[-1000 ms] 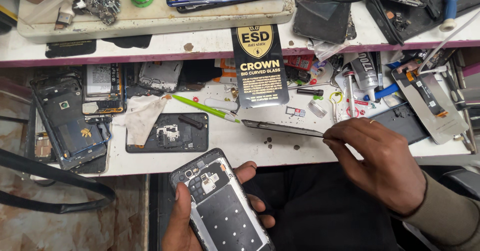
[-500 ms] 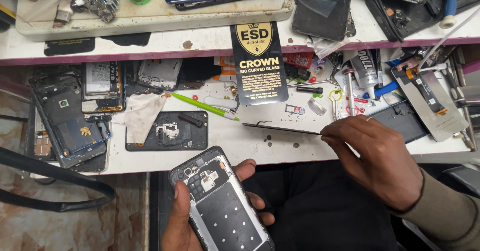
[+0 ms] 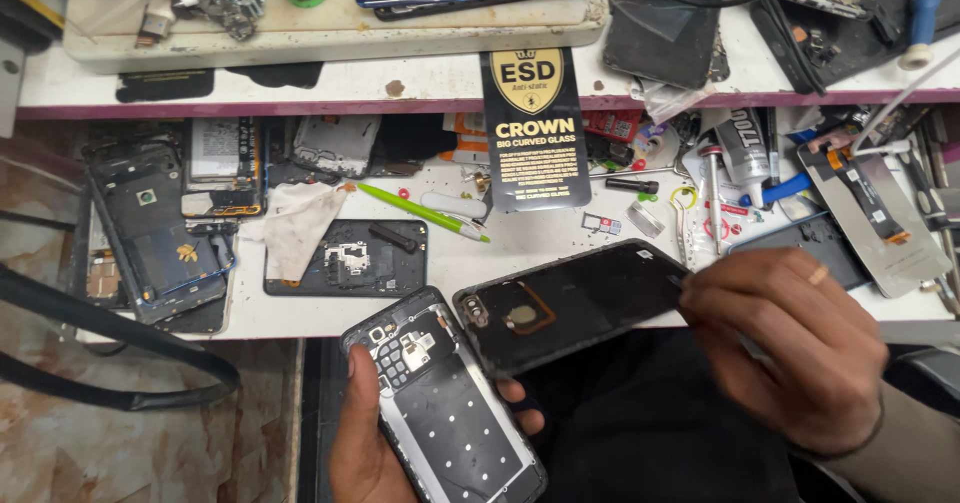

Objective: The person reassembles a smartphone by placing the back cover onto the chassis and pressing the edges to secure it. They then remove the cover again and use a screwdriver to manipulate internal components and screws near the camera module.

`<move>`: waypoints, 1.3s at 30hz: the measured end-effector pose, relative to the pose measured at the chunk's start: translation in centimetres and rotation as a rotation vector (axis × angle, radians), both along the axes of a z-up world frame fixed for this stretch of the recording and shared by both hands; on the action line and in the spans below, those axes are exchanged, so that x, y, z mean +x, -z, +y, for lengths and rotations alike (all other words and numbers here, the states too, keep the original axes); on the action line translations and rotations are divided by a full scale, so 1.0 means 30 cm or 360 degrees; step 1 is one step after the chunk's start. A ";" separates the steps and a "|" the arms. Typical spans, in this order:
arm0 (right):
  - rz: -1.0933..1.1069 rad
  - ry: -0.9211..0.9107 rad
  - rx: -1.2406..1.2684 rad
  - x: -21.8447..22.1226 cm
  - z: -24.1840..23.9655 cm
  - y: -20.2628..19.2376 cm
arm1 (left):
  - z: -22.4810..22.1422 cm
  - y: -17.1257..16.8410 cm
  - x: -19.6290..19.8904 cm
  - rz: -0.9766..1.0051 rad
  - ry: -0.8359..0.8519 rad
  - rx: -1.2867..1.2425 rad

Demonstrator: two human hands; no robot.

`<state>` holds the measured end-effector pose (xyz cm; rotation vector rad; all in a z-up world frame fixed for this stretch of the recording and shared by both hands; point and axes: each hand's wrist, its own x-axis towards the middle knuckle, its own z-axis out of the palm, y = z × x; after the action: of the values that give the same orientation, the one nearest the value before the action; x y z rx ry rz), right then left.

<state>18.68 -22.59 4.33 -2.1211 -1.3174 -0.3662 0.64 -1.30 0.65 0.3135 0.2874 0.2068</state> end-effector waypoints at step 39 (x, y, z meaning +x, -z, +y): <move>0.3850 -0.0755 0.0541 -0.101 -0.309 0.426 | -0.253 -0.017 0.162 0.0621 -0.0171 -0.0315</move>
<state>15.65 -31.85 -8.44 -0.5717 -0.0143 1.5321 5.49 -8.90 1.17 0.1396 0.7070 0.2205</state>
